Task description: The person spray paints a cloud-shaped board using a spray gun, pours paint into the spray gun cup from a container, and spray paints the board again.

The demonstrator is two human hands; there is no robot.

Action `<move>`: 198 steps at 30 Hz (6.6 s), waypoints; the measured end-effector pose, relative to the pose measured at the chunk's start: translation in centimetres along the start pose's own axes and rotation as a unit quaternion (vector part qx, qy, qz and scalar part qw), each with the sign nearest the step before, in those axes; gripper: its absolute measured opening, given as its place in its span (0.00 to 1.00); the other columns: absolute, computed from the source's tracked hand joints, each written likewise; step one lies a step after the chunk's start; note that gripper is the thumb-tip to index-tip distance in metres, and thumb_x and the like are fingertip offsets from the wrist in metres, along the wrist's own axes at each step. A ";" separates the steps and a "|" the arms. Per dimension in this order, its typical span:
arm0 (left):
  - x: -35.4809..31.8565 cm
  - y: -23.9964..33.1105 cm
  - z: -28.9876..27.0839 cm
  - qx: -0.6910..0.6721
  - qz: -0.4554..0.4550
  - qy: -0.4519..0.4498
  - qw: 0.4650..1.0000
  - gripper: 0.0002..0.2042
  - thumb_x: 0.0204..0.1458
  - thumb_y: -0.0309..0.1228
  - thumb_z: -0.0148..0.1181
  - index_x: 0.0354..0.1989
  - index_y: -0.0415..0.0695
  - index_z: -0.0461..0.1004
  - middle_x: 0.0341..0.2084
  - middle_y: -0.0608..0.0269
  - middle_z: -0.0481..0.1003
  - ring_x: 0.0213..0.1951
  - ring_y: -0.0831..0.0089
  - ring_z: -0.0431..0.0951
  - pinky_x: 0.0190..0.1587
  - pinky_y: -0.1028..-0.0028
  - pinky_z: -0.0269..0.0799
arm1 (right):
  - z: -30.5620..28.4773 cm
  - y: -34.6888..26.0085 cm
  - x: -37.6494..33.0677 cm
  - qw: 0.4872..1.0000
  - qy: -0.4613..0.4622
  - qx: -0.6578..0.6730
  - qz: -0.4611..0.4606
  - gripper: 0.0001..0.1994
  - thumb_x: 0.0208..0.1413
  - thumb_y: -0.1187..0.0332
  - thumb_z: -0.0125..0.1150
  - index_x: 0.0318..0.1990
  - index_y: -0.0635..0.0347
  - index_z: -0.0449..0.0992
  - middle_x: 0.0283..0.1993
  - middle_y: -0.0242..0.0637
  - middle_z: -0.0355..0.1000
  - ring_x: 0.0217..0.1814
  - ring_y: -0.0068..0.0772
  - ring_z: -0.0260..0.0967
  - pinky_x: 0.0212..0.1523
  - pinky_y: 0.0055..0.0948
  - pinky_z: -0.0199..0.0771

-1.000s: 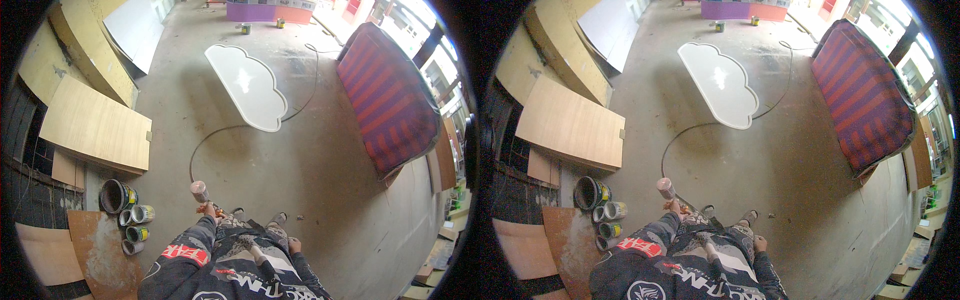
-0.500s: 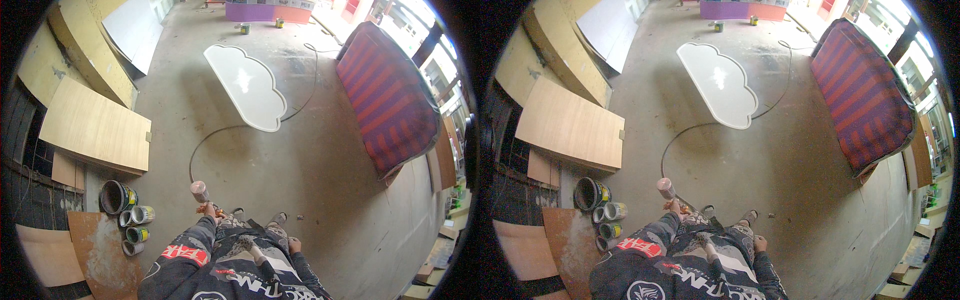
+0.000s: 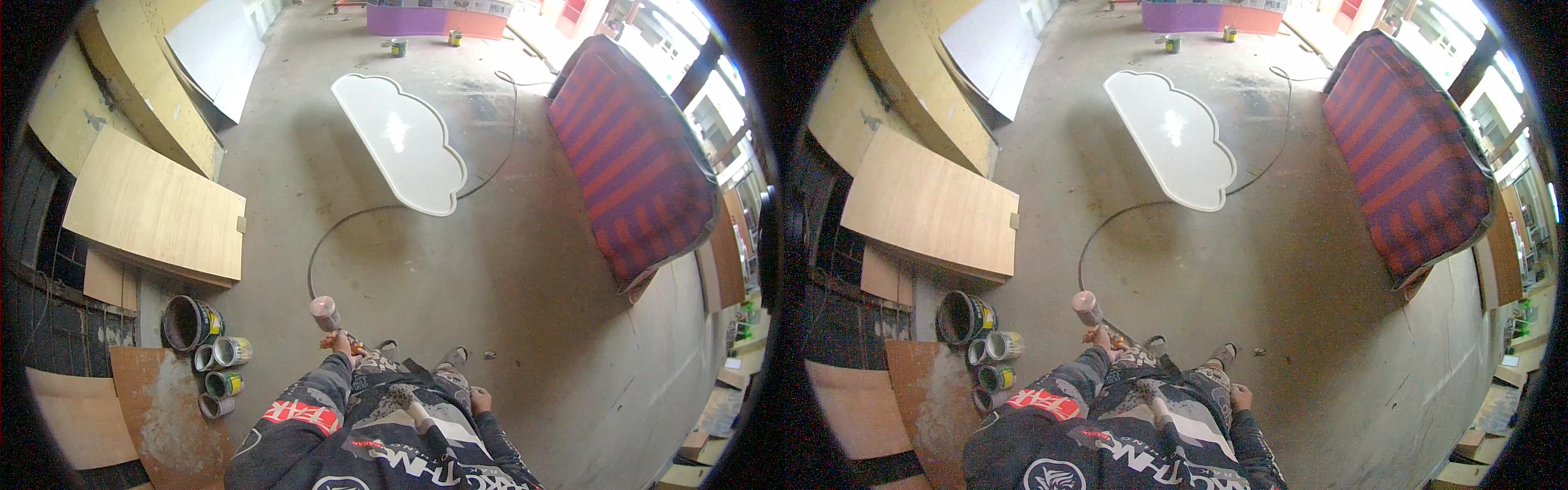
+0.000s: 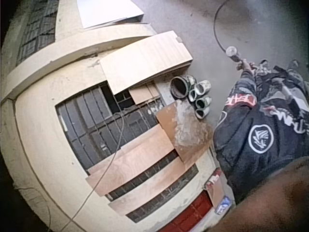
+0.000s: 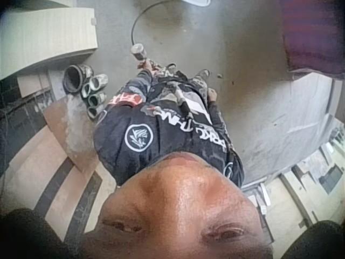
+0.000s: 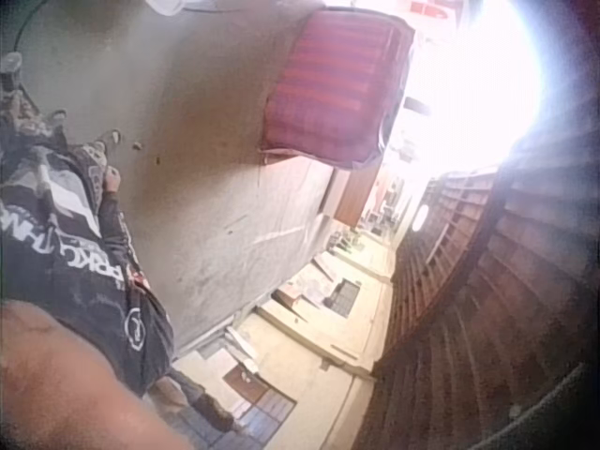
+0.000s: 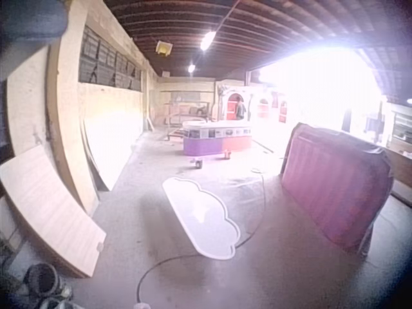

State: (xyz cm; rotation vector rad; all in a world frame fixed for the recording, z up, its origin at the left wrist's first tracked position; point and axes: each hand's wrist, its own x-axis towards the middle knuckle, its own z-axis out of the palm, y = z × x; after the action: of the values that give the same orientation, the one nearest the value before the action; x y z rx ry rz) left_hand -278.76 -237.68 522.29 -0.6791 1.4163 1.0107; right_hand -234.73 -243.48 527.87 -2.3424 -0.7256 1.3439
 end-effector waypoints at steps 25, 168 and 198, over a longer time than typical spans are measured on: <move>2.1 -2.2 -1.1 -0.038 -0.041 0.009 0.998 0.35 0.50 0.49 0.53 0.64 0.50 0.47 0.62 0.54 0.54 0.61 0.50 0.60 0.59 0.40 0.56 | -1.3 2.7 1.0 1.000 0.000 0.011 -0.006 0.11 0.49 0.73 0.54 0.38 0.67 0.77 0.35 0.38 0.76 0.35 0.30 0.72 0.38 0.27 0.73; 3.1 -1.4 1.0 -0.040 -0.020 0.078 0.996 0.12 0.52 0.45 0.50 0.28 0.52 0.61 0.28 0.62 0.65 0.35 0.58 0.66 0.41 0.34 0.67 | -1.5 2.1 3.5 0.998 -0.016 0.058 -0.014 0.11 0.47 0.76 0.53 0.39 0.69 0.76 0.33 0.40 0.75 0.33 0.31 0.72 0.34 0.27 0.74; 0.3 -1.3 1.5 -0.024 0.002 0.038 0.999 0.14 0.54 0.47 0.48 0.27 0.51 0.61 0.23 0.63 0.65 0.32 0.57 0.67 0.39 0.36 0.69 | -2.0 1.0 2.1 0.999 -0.008 0.033 -0.014 0.10 0.49 0.75 0.53 0.38 0.69 0.76 0.34 0.40 0.75 0.33 0.32 0.73 0.36 0.28 0.74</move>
State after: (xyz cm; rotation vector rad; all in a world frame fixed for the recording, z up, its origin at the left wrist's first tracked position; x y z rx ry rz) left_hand -276.96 -236.88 521.90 -0.7582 1.4634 1.0337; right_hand -231.86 -243.17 526.82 -2.2652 -0.7066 1.3540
